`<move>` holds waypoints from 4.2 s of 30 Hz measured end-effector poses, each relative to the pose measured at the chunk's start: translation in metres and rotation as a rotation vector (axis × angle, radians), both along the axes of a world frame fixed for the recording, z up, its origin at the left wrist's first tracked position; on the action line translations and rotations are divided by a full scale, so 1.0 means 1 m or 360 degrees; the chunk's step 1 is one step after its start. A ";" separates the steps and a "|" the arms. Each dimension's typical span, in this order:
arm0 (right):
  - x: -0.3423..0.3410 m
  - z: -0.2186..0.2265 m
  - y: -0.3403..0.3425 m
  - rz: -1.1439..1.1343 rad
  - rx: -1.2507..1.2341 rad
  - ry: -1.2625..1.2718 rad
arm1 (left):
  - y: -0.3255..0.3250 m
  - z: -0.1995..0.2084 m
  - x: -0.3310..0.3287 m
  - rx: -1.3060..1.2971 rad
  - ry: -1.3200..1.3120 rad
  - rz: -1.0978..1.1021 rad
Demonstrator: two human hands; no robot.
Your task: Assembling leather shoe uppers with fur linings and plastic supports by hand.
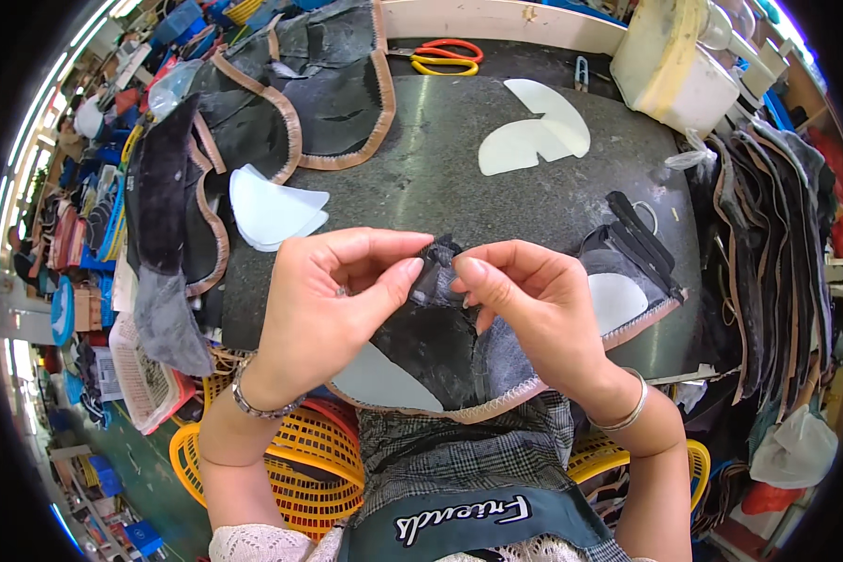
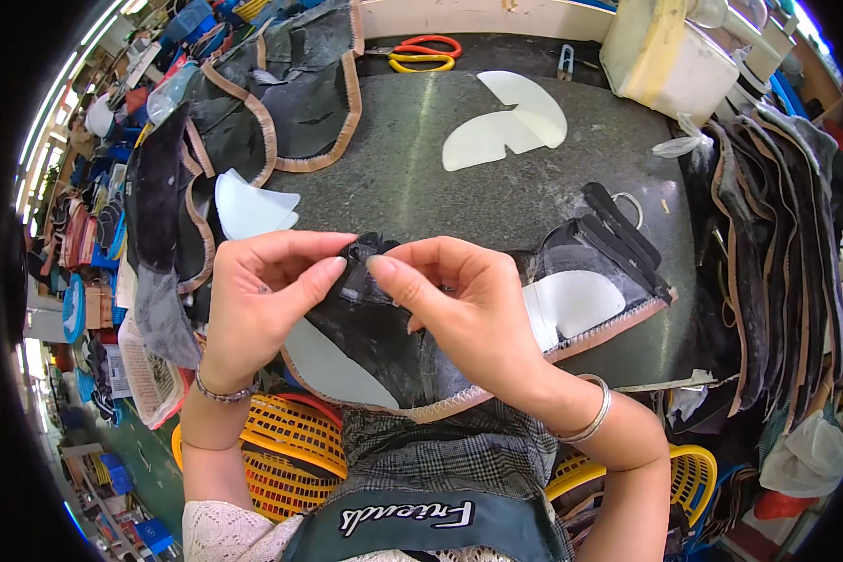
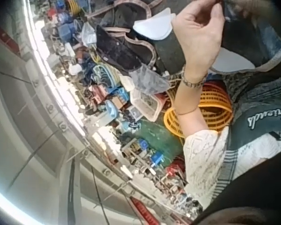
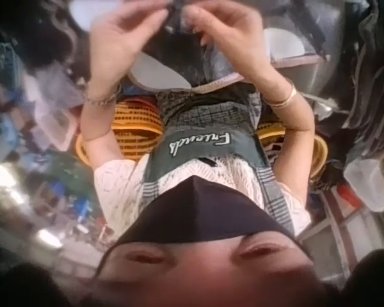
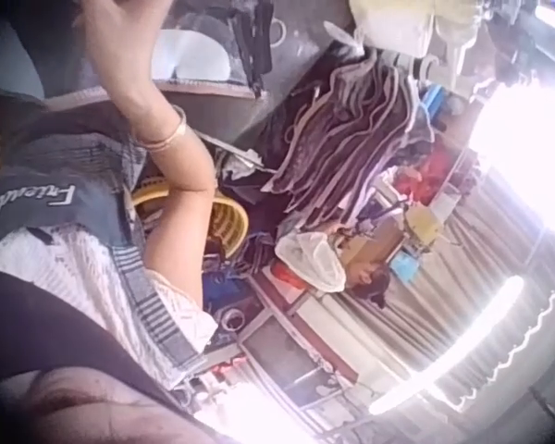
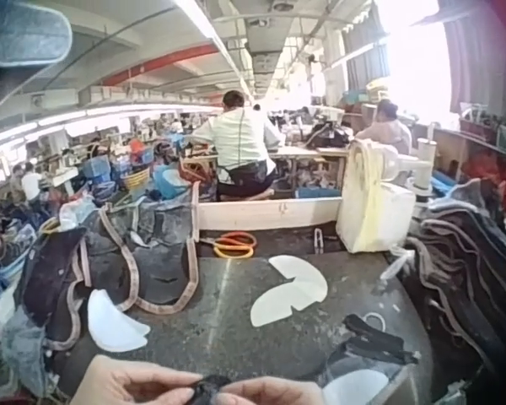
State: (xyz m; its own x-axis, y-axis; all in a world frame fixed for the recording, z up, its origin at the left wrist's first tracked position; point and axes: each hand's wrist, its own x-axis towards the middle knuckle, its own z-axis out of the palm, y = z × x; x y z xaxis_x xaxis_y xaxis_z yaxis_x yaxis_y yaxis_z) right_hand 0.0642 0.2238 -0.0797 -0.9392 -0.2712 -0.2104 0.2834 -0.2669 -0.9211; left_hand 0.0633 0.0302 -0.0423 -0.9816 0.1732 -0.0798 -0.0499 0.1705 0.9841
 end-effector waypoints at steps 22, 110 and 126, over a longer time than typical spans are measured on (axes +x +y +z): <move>0.025 -0.010 -0.023 0.0199 0.2119 0.2055 | -0.002 -0.035 -0.037 -0.0168 0.0690 0.0059; 0.034 -0.002 -0.125 0.1627 0.0578 0.1359 | -0.140 -0.061 0.144 0.0608 -0.0286 0.0170; 0.022 0.009 -0.125 0.1591 0.0765 0.1086 | -0.140 -0.056 0.141 0.0892 -0.0332 0.0111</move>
